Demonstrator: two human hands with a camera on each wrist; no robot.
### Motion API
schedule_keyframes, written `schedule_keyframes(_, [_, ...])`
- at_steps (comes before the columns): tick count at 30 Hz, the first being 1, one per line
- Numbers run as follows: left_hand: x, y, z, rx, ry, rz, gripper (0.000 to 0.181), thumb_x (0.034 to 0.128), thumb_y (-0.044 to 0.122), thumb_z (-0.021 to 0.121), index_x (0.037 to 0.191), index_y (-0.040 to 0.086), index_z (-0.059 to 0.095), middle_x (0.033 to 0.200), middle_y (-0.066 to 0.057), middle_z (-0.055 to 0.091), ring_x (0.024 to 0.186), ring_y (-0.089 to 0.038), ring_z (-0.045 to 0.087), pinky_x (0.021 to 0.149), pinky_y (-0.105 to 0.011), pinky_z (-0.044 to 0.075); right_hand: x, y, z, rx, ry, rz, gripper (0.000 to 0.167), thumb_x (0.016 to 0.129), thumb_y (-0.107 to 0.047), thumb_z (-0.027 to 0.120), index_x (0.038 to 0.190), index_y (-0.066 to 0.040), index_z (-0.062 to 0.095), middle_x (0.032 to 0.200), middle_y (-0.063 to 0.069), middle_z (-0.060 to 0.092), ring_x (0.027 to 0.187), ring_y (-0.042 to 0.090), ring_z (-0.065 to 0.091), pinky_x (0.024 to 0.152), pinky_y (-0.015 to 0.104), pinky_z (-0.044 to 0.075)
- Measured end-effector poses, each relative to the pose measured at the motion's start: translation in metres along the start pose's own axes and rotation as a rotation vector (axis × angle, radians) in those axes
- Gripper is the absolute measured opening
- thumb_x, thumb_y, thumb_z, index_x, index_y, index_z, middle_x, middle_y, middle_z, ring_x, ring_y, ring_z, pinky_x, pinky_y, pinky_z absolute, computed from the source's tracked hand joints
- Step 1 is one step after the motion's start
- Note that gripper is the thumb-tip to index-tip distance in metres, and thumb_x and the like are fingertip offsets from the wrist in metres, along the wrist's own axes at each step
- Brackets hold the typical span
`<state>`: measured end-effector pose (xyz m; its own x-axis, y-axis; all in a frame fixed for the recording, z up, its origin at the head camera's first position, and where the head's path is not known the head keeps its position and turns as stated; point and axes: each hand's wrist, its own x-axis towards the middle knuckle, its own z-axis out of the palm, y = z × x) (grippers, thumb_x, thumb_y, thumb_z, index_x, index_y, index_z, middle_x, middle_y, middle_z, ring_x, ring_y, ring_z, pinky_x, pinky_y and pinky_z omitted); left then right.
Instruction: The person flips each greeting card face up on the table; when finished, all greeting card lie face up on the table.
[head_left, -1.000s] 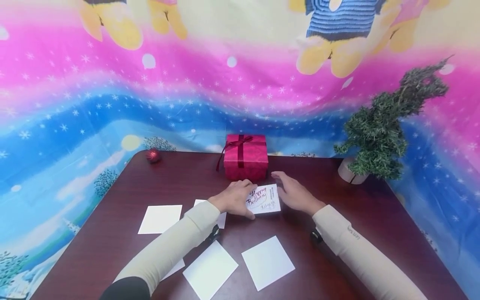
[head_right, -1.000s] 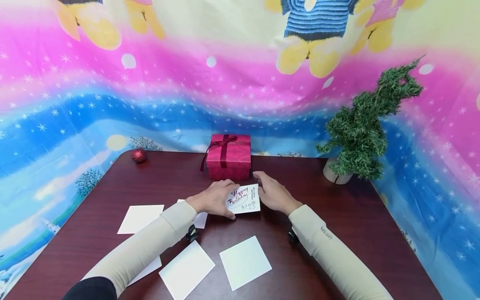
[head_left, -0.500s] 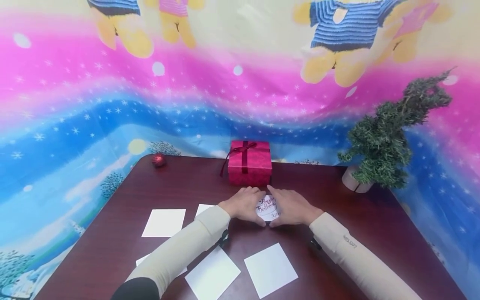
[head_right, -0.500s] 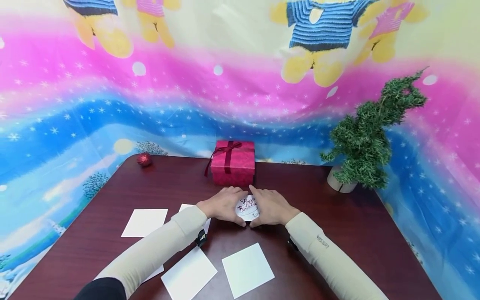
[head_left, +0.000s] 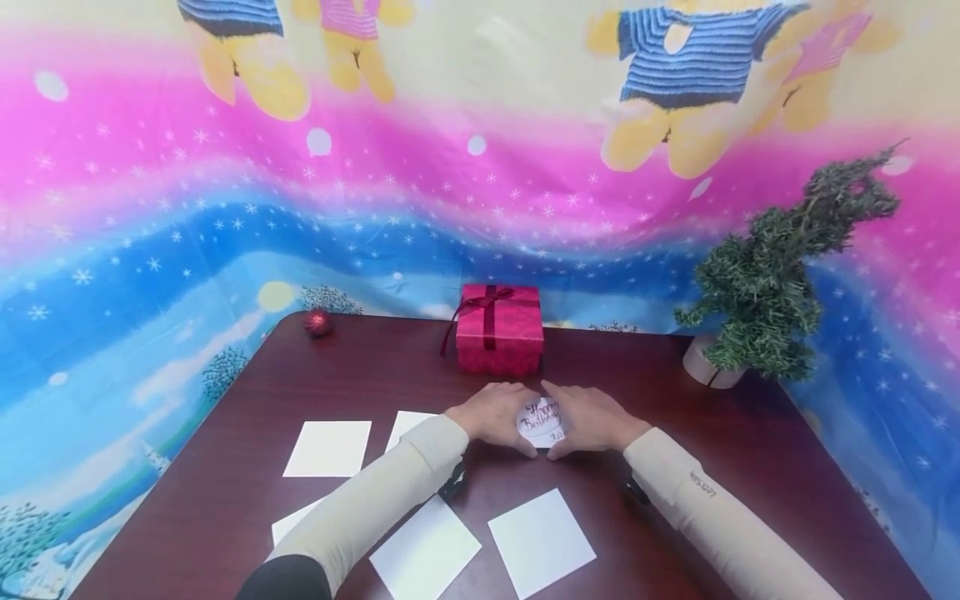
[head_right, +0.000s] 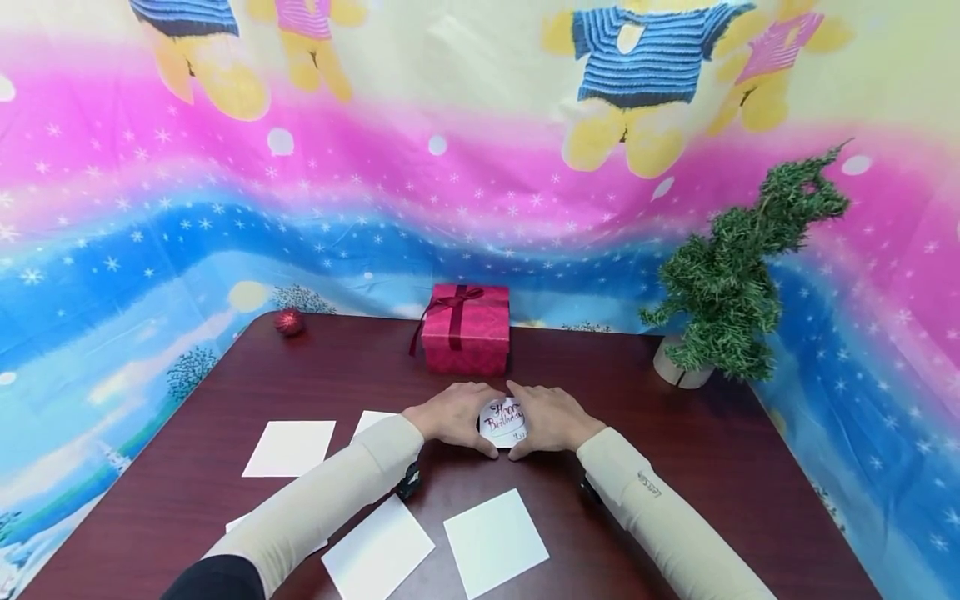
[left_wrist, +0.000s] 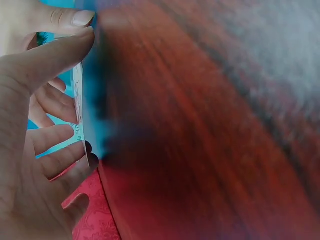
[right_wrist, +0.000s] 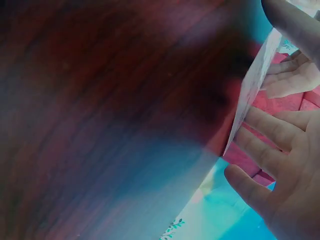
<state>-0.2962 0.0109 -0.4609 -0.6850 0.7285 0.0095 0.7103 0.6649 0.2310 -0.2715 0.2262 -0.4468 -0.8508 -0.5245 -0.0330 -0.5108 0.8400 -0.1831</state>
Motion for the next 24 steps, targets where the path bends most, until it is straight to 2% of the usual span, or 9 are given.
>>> schedule_keyframes(9, [0.015, 0.017, 0.001, 0.085, -0.012, 0.004, 0.087, 0.0718, 0.062, 0.080, 0.143, 0.018, 0.055, 0.127, 0.003, 0.060, 0.113, -0.012, 0.055, 0.104, -0.033, 0.041, -0.011, 0.012, -0.001, 0.014, -0.017, 0.051, 0.120, 0.061, -0.059, 0.089, 0.155, -0.007, 0.036, 0.144, 0.012, 0.053, 0.124, 0.031, 0.055, 0.100, 0.053, 0.045])
schedule_keyframes(15, [0.036, 0.040, 0.006, 0.123, -0.024, 0.022, 0.086, 0.0728, 0.065, 0.078, 0.142, 0.019, 0.054, 0.123, 0.004, 0.062, 0.111, -0.010, 0.055, 0.101, -0.029, 0.042, -0.033, 0.033, -0.006, 0.055, -0.027, 0.086, 0.120, 0.062, -0.055, 0.091, 0.155, -0.004, 0.035, 0.145, 0.015, 0.051, 0.126, 0.035, 0.053, 0.100, 0.056, 0.044])
schedule_keyframes(20, [0.054, 0.062, 0.011, 0.209, -0.028, 0.033, 0.085, 0.0742, 0.069, 0.074, 0.142, 0.022, 0.054, 0.124, 0.006, 0.062, 0.112, -0.010, 0.055, 0.101, -0.029, 0.041, -0.050, 0.056, -0.004, 0.059, -0.010, 0.098, 0.119, 0.062, -0.053, 0.091, 0.154, -0.003, 0.036, 0.143, 0.017, 0.053, 0.122, 0.034, 0.056, 0.095, 0.055, 0.047])
schedule_keyframes(24, [0.064, 0.072, 0.014, 0.227, -0.034, 0.019, 0.086, 0.0741, 0.072, 0.072, 0.144, 0.025, 0.053, 0.129, 0.007, 0.060, 0.116, -0.011, 0.054, 0.104, -0.032, 0.039, -0.058, 0.067, -0.005, 0.073, -0.008, 0.112, 0.118, 0.061, -0.053, 0.092, 0.153, -0.002, 0.037, 0.142, 0.019, 0.053, 0.120, 0.035, 0.056, 0.093, 0.055, 0.048])
